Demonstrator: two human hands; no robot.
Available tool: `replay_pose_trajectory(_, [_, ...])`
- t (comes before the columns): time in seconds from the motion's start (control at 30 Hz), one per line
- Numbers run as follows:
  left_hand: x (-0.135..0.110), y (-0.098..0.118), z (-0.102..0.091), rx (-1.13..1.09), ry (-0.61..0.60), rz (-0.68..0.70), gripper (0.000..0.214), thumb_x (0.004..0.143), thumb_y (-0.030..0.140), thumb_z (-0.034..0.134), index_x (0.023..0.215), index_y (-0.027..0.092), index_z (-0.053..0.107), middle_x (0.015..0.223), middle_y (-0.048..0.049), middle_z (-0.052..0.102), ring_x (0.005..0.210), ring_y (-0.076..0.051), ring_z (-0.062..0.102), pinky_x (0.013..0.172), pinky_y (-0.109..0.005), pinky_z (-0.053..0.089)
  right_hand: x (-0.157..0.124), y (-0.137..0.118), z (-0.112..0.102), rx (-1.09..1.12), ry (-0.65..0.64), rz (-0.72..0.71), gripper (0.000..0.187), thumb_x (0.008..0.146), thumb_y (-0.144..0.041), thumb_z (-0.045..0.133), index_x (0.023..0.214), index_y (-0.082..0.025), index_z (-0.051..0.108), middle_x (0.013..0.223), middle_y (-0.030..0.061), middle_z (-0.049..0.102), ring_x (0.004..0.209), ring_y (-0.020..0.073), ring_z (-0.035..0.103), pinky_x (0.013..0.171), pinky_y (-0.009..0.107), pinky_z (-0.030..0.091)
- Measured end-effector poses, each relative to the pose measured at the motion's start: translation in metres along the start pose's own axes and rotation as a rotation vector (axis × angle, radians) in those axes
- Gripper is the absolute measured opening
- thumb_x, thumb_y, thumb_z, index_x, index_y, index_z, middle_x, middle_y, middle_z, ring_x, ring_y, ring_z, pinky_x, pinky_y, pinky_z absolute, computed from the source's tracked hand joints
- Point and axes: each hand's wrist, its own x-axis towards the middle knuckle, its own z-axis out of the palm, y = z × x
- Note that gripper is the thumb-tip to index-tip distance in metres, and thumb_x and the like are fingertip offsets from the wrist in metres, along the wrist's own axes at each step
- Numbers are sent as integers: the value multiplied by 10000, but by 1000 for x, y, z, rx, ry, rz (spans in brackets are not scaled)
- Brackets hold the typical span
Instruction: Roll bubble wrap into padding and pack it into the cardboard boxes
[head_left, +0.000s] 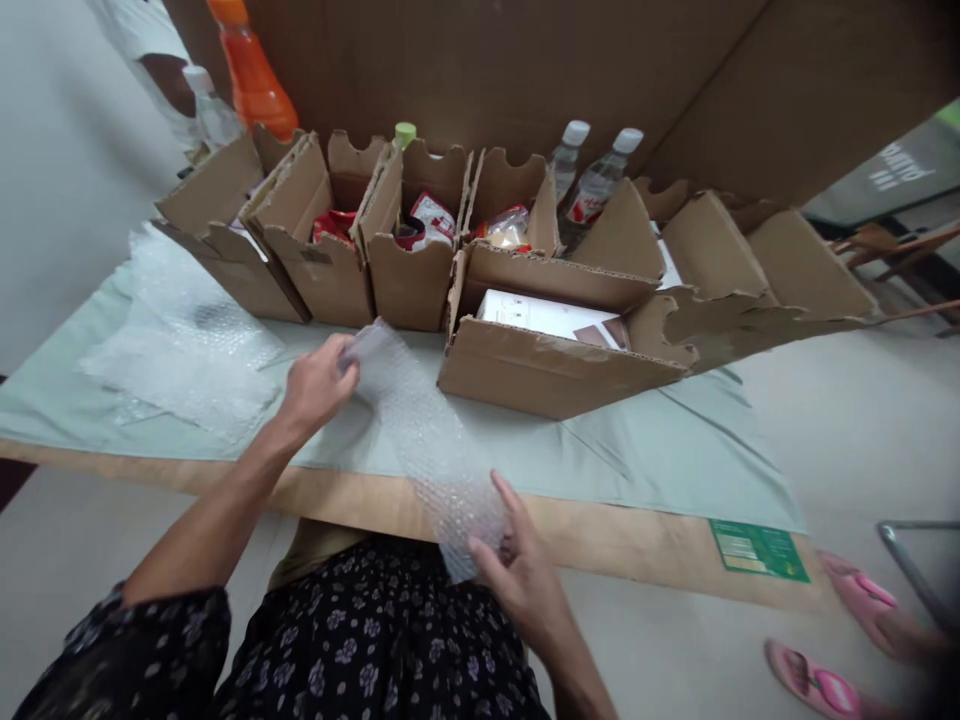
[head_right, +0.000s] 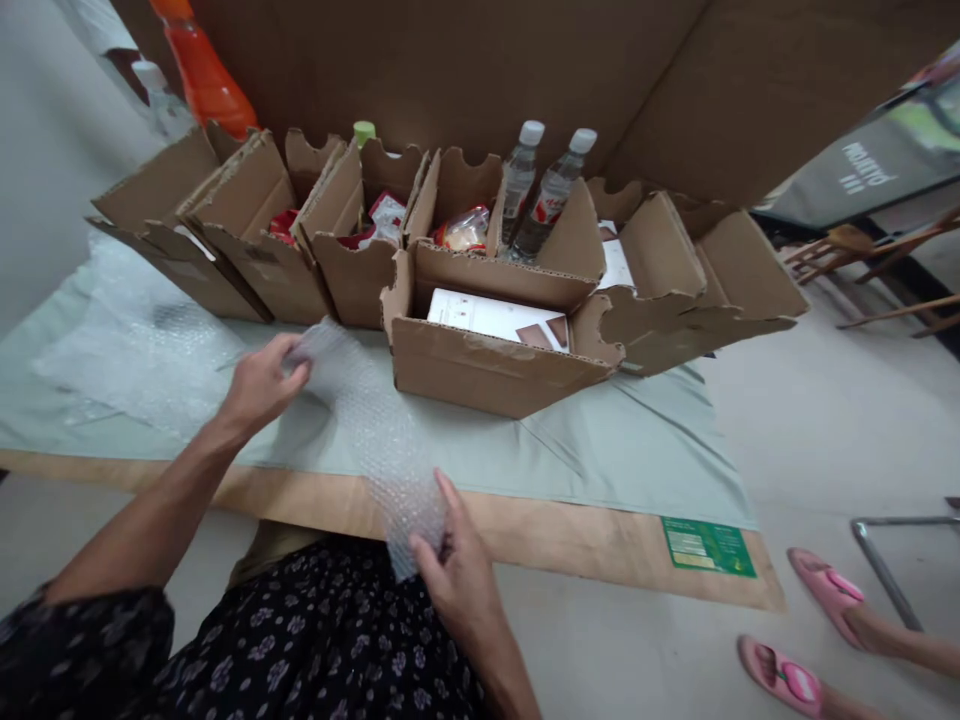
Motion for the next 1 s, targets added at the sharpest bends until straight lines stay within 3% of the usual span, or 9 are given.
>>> replay_pose_trajectory(0.1, [25,5,17,48,-3,32,521,806,189,632,1324,143,606,1183,-154,723,1098,-340,654,944,-442,504,-4,-7,36,45,-65,-35,656,929,-293,623,1565,-292,460,1069,72,750,883,260,716,746,407,630])
replay_pose_trajectory(0.17, [19,5,23,24,56,85,643,800,194,662,1426,117,537,1346,-195,649,1232,-374,586,1047,-513,465,-5,-9,46,58,-78,-10,659,930,-287,616,1569,-300,454,1153,78,747,928,264,721,767,415,633])
replay_pose_trajectory(0.27, [-29,3,13,-121,50,268,578,860,144,556,1437,161,532,1386,-152,629,1296,-331,558,1125,-562,440,-4,-12,43,103,-104,40,589,929,-306,620,1512,-293,533,1228,89,737,947,260,723,772,407,627])
replay_pose_trajectory(0.43, [-137,12,-17,-404,-398,500,739,772,46,518,1475,276,511,1528,-86,553,1495,-296,409,1188,-559,445,2,-22,36,330,-275,197,317,940,-440,643,1169,-244,740,864,41,757,680,187,681,660,333,576])
replay_pose_trajectory(0.53, [-163,23,-14,-532,-331,414,684,806,106,582,1469,257,514,1423,-120,639,1385,-299,543,1120,-532,515,11,-29,43,536,-318,197,418,951,-516,630,1254,-233,684,707,0,696,641,176,665,677,326,567])
replay_pose_trajectory(0.63, [-152,27,1,-571,-155,90,360,899,172,554,1237,220,667,1085,-83,768,1005,-233,723,893,-410,608,24,-35,49,658,-277,87,603,971,-502,608,1507,-261,473,983,64,754,732,179,704,682,333,592])
replay_pose_trajectory(0.73, [-128,21,14,-487,-146,-134,327,917,265,579,1215,179,681,848,-31,752,735,-189,696,705,-330,572,35,-38,45,489,-143,-37,637,1004,-392,581,1588,-303,341,1200,105,719,849,189,733,722,353,621])
replay_pose_trajectory(0.83, [-112,13,22,-384,-174,-139,489,869,264,625,1352,183,616,734,29,708,635,-163,649,651,-293,517,46,-36,39,70,-29,-266,400,1003,-249,571,1400,-295,589,1191,88,731,1034,227,709,905,437,607])
replay_pose_trajectory(1.0, [-110,8,34,-241,-163,-107,565,869,248,648,1427,222,563,739,43,699,642,-158,648,651,-271,488,71,-24,49,-479,-166,-577,440,926,-69,547,1319,-233,656,1440,130,634,1340,319,558,1020,544,533])
